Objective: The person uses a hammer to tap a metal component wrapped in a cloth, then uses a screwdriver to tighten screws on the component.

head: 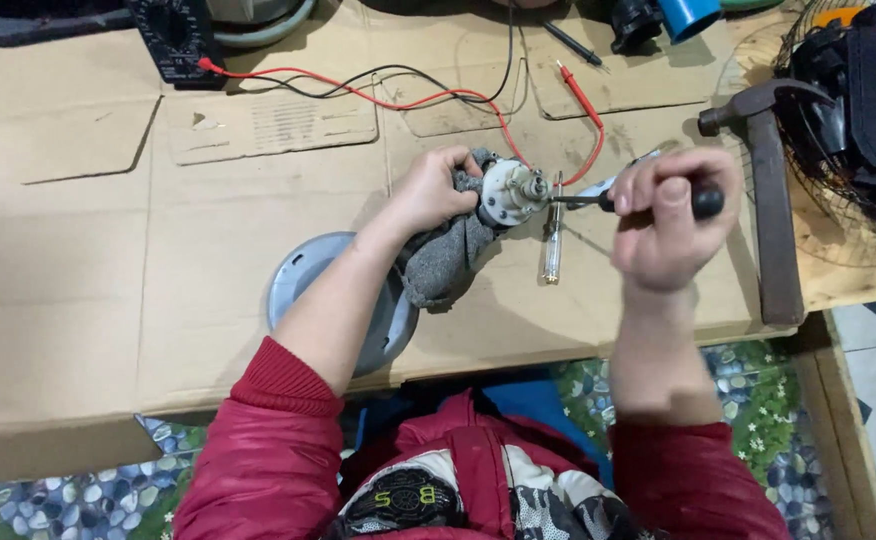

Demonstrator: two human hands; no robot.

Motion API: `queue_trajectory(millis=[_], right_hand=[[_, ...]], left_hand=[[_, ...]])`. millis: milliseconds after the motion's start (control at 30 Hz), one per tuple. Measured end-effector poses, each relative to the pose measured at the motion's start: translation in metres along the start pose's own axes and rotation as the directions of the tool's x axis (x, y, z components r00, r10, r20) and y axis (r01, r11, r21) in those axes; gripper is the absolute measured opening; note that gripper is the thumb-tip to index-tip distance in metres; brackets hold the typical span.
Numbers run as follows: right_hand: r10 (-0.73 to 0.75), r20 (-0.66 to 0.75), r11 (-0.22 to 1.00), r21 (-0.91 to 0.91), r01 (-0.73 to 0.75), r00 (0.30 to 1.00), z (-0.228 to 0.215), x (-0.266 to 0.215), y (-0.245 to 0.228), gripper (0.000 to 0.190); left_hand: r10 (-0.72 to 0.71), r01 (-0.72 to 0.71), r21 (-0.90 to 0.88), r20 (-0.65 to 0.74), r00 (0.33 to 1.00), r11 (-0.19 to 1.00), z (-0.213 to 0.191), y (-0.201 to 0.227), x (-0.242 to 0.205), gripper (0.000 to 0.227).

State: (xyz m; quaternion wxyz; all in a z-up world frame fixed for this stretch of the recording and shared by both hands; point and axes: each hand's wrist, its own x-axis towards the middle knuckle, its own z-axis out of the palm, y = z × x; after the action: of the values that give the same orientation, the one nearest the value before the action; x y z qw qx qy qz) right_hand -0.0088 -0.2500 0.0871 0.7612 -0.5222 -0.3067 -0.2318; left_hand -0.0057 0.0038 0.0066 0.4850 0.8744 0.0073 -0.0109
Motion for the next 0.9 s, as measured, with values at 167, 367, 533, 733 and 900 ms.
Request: queue_trajectory(millis=[167,367,533,733,900], right_hand=[[-0.151,0.361,0.963,0.265,0.054,0.92,0.035,0.034,-0.038,0.034],[0.019,0.552,0.954,0.241,-0.182,0.833,0.068,0.046,-0.014,0.05],[0.049,0.447,0.969,0.195,-0.151,0.893,0.072,0.043,-0.005,0.05],[0.089,0.335,0.976,0.16,-0.15,0.938,0.073,0.041,-0.006,0.05],[0.097,0.283,0.983,0.126,-0.137,0.954,0.069,0.037,-0.009,0.047]], left_hand=[[0.101,-0.093,-0.101,0.074,0.992,0.991,0.007,-0.019,0.012,0.021],[0.164,-0.13,-0.199,0.166,0.972,0.971,-0.003,-0.024,0.015,0.02],[0.13,-0.094,-0.21,0.162,0.978,0.973,-0.004,-0.02,0.014,0.021],[0.143,-0.115,-0.186,0.142,0.979,0.976,0.0,-0.016,0.014,0.02],[0.179,-0.16,-0.153,0.121,0.976,0.975,0.003,-0.02,0.015,0.019]])
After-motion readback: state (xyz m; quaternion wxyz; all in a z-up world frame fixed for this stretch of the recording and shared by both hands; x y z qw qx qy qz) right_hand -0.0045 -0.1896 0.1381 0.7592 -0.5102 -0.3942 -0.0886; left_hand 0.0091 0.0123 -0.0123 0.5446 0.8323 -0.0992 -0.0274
